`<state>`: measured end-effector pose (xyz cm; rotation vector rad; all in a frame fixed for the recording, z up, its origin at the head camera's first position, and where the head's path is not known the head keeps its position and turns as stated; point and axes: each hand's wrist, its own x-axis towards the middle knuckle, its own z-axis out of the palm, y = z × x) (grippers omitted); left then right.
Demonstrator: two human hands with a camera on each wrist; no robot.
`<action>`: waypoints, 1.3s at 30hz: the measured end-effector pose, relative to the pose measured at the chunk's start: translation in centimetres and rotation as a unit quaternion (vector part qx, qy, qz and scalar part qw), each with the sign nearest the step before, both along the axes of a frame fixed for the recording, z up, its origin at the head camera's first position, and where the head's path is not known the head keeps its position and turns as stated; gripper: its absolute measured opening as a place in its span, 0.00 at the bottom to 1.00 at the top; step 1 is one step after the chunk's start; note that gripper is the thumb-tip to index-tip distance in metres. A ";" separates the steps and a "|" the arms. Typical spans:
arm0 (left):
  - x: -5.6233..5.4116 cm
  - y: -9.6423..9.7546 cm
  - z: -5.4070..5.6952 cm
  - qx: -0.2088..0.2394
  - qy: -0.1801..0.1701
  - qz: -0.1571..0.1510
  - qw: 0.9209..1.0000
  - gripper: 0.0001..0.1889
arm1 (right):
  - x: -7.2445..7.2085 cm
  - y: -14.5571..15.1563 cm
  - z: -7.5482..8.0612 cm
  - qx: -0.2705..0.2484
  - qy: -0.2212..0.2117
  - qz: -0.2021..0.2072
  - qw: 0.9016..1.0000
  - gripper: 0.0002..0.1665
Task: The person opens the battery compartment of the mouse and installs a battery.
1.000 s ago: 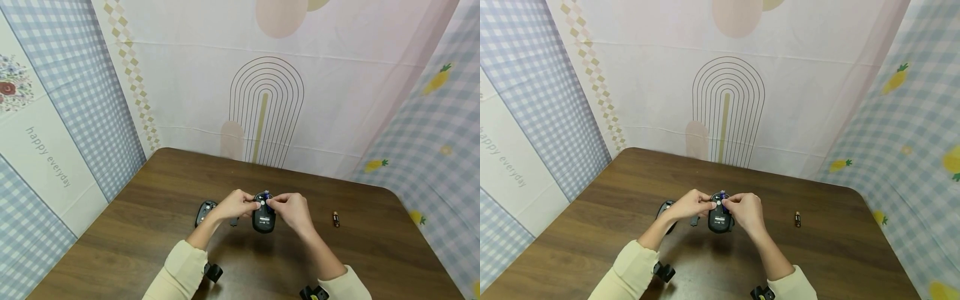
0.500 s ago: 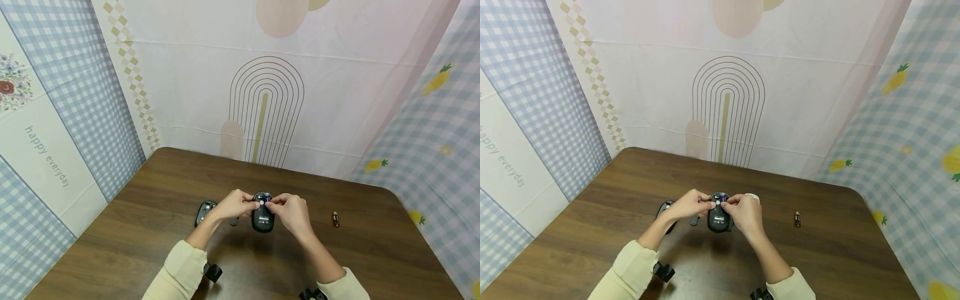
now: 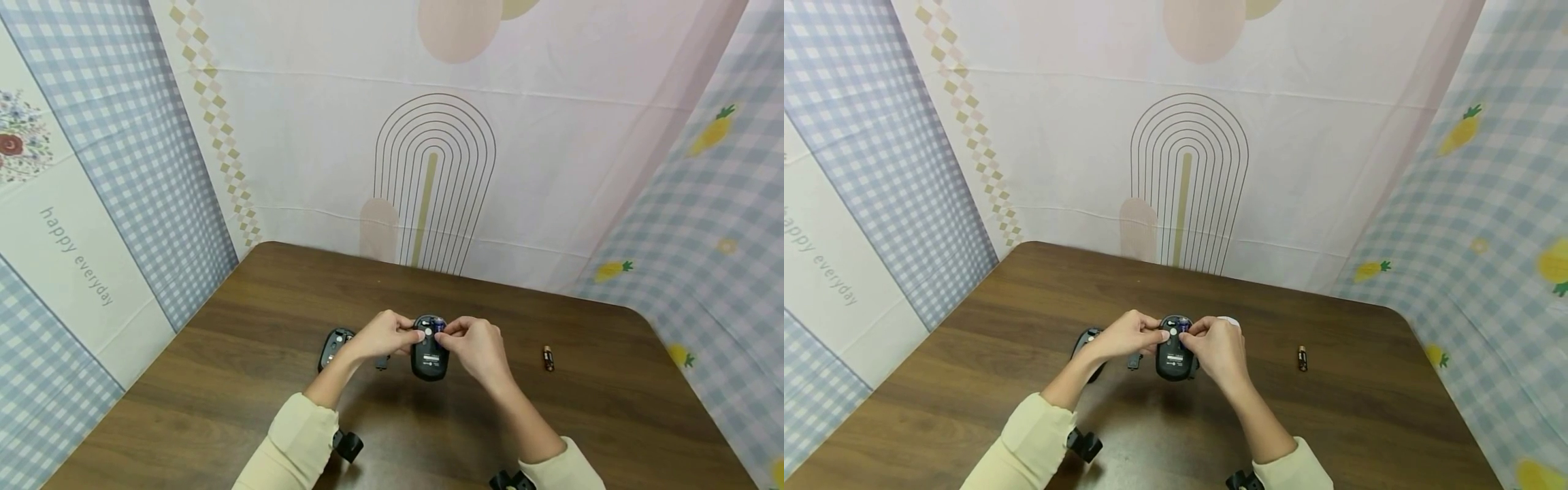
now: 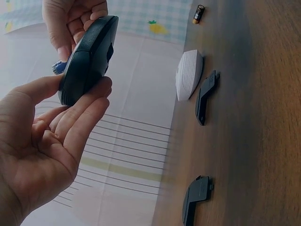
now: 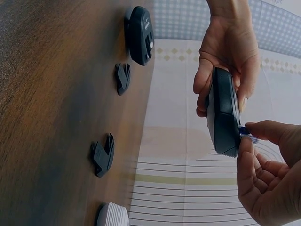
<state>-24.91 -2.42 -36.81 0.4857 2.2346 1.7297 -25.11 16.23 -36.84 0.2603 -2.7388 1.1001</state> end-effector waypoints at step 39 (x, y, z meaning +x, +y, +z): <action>-1.0 0.2 -1.3 0.003 0.002 -0.005 1.000 0.14 | -2.5 1.7 -0.1 -0.190 -0.191 0.041 0.962 0.25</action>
